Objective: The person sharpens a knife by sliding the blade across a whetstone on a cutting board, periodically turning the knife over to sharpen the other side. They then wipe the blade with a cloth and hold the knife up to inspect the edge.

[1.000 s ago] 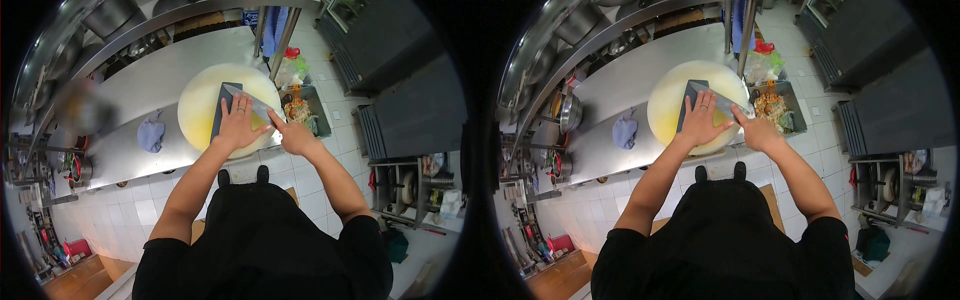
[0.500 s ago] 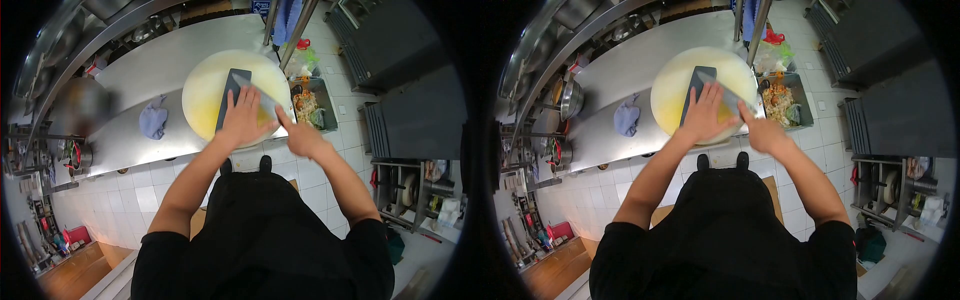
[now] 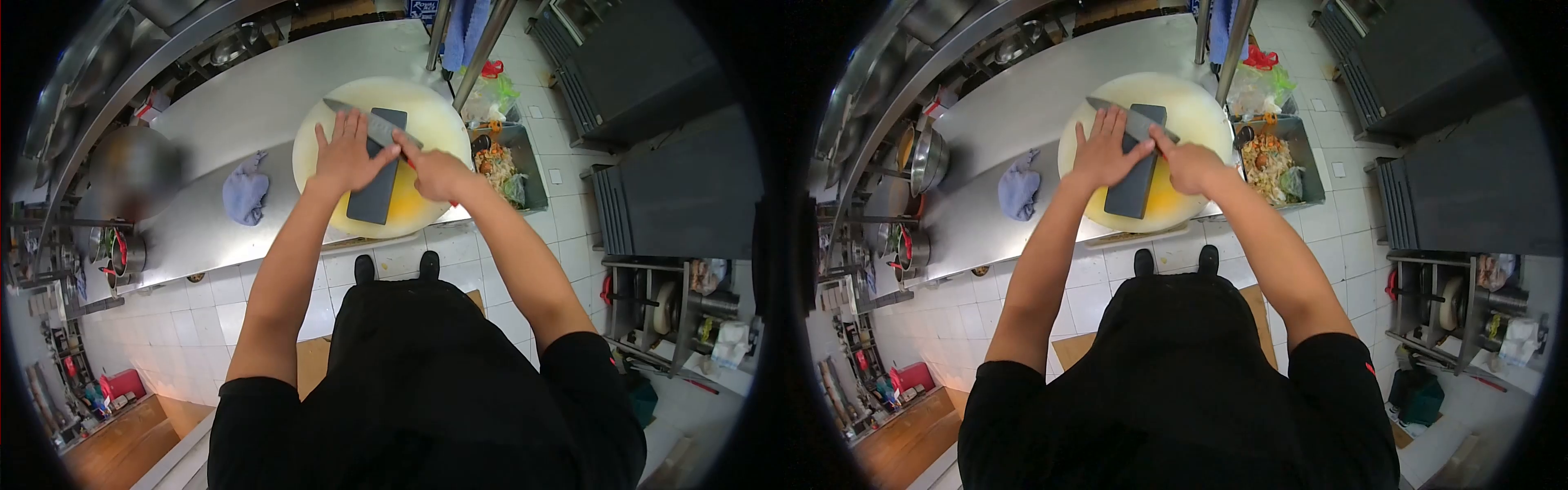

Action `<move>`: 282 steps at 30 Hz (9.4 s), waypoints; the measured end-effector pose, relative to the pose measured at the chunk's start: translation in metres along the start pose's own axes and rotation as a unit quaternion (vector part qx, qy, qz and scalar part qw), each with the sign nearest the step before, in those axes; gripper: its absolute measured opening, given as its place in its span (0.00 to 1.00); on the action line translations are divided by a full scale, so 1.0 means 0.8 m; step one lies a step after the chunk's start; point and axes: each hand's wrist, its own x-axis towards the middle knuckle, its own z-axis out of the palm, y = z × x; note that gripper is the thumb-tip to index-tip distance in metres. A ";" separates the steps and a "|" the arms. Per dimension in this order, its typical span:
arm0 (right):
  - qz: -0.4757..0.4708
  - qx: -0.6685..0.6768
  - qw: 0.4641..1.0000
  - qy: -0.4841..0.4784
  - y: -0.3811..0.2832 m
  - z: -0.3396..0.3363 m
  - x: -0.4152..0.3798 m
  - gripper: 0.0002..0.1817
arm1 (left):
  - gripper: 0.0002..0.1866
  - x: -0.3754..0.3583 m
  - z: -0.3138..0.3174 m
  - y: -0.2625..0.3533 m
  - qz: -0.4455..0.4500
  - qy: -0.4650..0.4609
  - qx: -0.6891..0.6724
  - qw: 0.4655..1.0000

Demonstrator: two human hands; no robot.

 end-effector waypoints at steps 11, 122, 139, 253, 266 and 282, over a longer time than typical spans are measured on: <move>-0.073 -0.007 0.997 -0.007 0.028 0.039 -0.006 0.53 | 0.58 -0.077 0.015 0.009 -0.024 0.038 0.053 0.998; 0.078 -0.085 0.993 0.026 0.047 0.004 -0.129 0.53 | 0.62 -0.032 0.019 0.101 0.119 -0.021 -0.051 0.991; 0.049 0.041 0.997 -0.051 -0.004 -0.003 -0.037 0.55 | 0.61 -0.039 0.003 0.022 0.017 -0.007 0.047 0.999; -0.053 0.726 0.662 -0.176 -0.044 0.064 -0.097 0.19 | 0.35 -0.047 -0.072 -0.001 -0.041 0.039 -0.875 0.480; -0.048 0.607 0.788 -0.092 -0.073 0.067 -0.111 0.19 | 0.39 -0.072 -0.075 -0.011 0.024 0.019 -0.926 0.377; -0.024 0.535 0.844 -0.032 -0.078 0.088 -0.107 0.17 | 0.35 -0.096 -0.068 -0.023 -0.040 0.057 -0.860 0.506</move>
